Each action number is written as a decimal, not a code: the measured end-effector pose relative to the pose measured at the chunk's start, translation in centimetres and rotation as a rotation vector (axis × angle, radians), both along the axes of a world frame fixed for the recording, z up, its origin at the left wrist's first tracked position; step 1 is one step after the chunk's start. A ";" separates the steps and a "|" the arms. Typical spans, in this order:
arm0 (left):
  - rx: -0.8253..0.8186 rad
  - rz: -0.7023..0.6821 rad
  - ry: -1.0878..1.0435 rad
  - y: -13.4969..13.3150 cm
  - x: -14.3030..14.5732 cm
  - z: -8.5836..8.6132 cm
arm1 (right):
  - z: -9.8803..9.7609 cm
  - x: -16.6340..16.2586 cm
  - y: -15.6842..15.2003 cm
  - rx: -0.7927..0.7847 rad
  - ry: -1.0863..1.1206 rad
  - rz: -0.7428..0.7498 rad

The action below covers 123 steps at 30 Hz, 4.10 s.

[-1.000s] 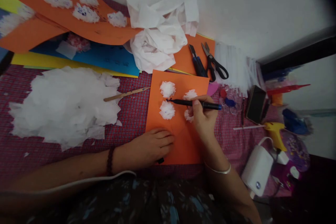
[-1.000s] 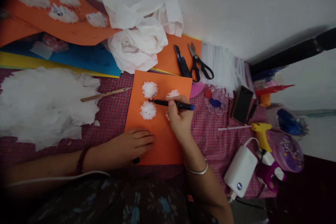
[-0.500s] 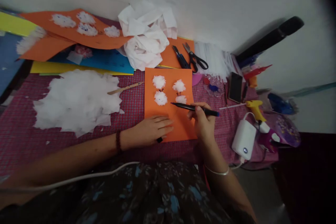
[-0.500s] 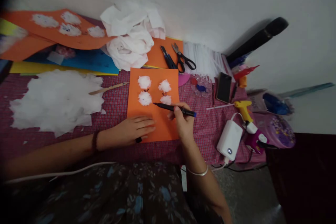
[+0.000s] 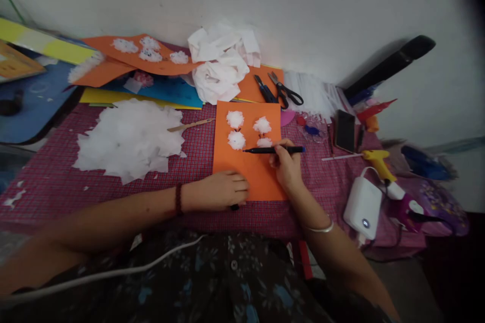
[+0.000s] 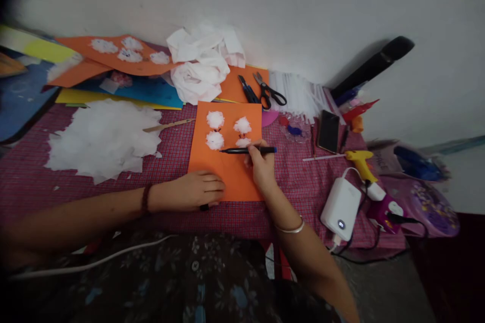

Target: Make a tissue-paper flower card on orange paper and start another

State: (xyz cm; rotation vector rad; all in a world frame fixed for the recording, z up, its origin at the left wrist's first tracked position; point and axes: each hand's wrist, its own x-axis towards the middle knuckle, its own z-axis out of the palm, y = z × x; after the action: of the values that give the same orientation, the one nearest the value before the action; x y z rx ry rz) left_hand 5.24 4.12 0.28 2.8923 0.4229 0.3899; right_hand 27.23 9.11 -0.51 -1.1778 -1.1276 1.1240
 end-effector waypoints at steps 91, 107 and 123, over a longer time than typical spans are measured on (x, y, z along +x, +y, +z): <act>-0.165 0.008 -0.023 -0.1 -0.1 -0.1 | 0.6 12.5 5.4 0.169 0.095 -0.568; -0.113 0.017 -0.016 -0.1 0.0 -0.1 | -0.7 0.5 -1.1 0.061 0.020 -0.069; -0.140 0.015 -0.053 -0.1 0.1 0.1 | -0.5 0.7 -1.1 0.014 0.027 -0.011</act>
State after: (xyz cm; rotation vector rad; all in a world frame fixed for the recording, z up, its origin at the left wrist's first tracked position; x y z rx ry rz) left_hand 5.30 4.02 0.40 2.7382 0.4447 0.4199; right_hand 27.88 7.98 -1.03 -1.1539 -1.1057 1.1184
